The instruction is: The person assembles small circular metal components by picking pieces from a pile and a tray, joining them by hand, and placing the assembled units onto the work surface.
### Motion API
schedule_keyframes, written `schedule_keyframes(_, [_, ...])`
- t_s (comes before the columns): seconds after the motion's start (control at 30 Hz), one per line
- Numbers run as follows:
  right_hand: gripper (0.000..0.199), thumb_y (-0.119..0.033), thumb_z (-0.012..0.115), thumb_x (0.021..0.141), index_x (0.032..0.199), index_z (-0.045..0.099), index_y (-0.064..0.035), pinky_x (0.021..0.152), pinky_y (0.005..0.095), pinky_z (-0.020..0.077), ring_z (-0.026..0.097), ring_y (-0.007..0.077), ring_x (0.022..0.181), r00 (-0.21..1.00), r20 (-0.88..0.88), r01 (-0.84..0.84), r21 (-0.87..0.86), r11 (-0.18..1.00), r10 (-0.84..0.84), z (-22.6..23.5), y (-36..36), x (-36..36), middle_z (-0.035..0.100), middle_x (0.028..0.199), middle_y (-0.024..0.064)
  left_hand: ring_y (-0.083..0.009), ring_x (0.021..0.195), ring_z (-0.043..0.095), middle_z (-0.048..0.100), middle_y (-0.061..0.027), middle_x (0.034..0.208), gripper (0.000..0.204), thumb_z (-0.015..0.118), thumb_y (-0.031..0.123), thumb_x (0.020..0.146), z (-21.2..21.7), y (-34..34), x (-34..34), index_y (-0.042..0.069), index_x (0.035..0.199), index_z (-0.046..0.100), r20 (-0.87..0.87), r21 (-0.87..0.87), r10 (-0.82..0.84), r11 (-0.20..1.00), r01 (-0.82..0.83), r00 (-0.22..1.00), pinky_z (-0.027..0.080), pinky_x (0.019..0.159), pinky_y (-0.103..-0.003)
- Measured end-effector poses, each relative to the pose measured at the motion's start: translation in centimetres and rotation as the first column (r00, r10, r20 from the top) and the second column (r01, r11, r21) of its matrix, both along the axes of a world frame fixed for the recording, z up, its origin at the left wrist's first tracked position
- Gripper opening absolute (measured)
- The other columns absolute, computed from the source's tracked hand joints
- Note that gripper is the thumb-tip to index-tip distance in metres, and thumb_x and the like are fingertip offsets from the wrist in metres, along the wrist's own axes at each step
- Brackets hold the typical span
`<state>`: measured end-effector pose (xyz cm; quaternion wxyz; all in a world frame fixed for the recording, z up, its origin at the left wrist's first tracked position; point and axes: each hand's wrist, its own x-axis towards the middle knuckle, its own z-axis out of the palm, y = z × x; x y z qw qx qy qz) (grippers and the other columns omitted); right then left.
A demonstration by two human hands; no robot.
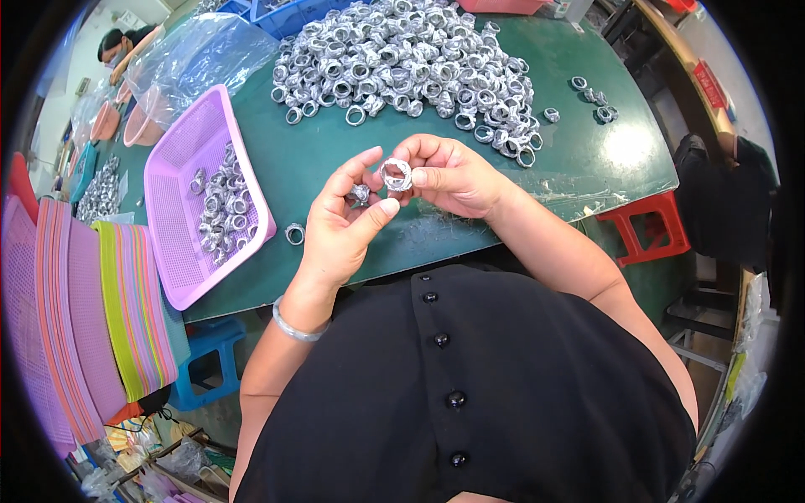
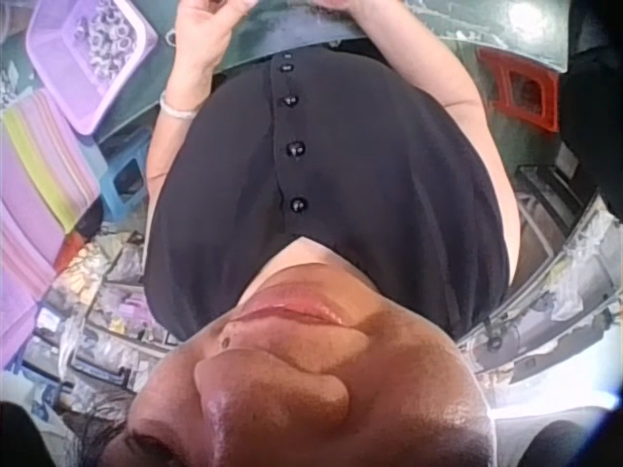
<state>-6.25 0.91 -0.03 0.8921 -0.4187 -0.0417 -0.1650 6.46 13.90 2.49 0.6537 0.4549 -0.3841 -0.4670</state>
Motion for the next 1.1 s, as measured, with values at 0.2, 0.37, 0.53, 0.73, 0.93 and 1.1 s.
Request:
schedule_keyframes(0.2, [0.027, -0.015, 0.056, 0.085, 0.108, 0.047, -0.006, 0.077, 0.0312, 0.0443, 0.055, 0.0181, 0.094, 0.999, 0.027, -0.038, 0.107, 0.994, 0.035, 0.0, 0.5, -0.1, 0.057, 0.104, 0.0105, -0.0112, 0.084, 0.052, 0.048, -0.003, 0.096, 0.047, 0.062, -0.004, 0.075, -0.6, -0.2, 0.1, 0.003, 0.119, 0.048, 0.273, -0.073, 0.044, 0.997, -0.025, 0.961, 0.047, 0.073, -0.023])
schedule_keyframes(0.37, [0.029, -0.017, 0.053, 0.086, 0.111, 0.047, -0.0046, 0.084, 0.0346, 0.0421, 0.053, 0.0202, 0.098, 0.992, 0.08, -0.115, 0.216, 0.97, 0.1, -0.6, 0.7, -0.2, 0.056, 0.102, 0.0099, -0.0136, 0.085, 0.054, 0.046, -0.0043, 0.098, 0.045, 0.059, -0.007, 0.075, -0.3, -0.4, -0.2, 0.001, 0.119, 0.048, 0.43, -0.138, 0.073, 0.99, -0.014, 0.9, 0.049, 0.072, -0.024])
schedule_keyframes(0.53, [0.03, -0.017, 0.049, 0.088, 0.113, 0.047, -0.0014, 0.088, 0.0356, 0.0402, 0.052, 0.0207, 0.097, 0.991, 0.04, -0.132, 0.277, 0.952, 0.126, -0.8, 1.1, -0.2, 0.055, 0.1, 0.0087, -0.0072, 0.078, 0.05, 0.048, -0.0015, 0.091, 0.043, 0.067, 0.002, 0.071, -0.3, -0.7, -0.6, 0.009, 0.113, 0.057, 0.422, -0.058, 0.085, 0.996, -0.066, 0.902, 0.043, 0.064, -0.02])
schedule_keyframes(0.73, [0.023, -0.018, 0.05, 0.088, 0.102, 0.053, -0.0002, 0.075, 0.0309, 0.0455, 0.055, 0.0157, 0.081, 0.984, -0.173, -0.021, 0.111, 0.994, 0.04, -0.6, 0.3, -0.5, 0.058, 0.092, 0.0079, -0.008, 0.071, 0.053, 0.049, -0.0022, 0.089, 0.032, 0.064, 0.003, 0.075, -0.2, -0.8, -1.0, 0.001, 0.105, 0.054, 0.113, -0.01, 0.076, 0.997, -0.075, 0.991, 0.045, 0.063, -0.019])
schedule_keyframes(0.93, [0.018, -0.015, 0.055, 0.078, 0.092, 0.057, -0.0037, 0.065, 0.0368, 0.047, 0.06, 0.0284, 0.072, 0.537, 0.163, -0.072, -0.969, -0.237, -0.828, 0.3, -4.1, 1.3, 0.061, 0.078, 0.0139, -0.0191, 0.083, 0.057, 0.055, -0.0099, 0.095, 0.025, 0.051, 0.007, 0.081, -1.5, -0.4, 1.0, 0.007, 0.105, 0.045, -0.497, 0.17, 0.031, 0.983, 0.063, 0.867, 0.049, 0.069, -0.031])
schedule_keyframes(1.1, [0.015, -0.016, 0.056, 0.077, 0.085, 0.05, -0.0053, 0.063, 0.0433, 0.0447, 0.057, 0.033, 0.074, 0.512, 0.115, -0.217, -0.942, -0.258, -0.851, 0.1, -5.7, 2.7, 0.058, 0.075, 0.0146, -0.0239, 0.086, 0.057, 0.057, -0.0134, 0.094, 0.019, 0.051, 0.011, 0.081, -1.5, -0.3, 1.4, 0.004, 0.099, 0.051, -0.728, 0.126, -0.027, 0.977, 0.172, 0.685, 0.05, 0.068, -0.032])
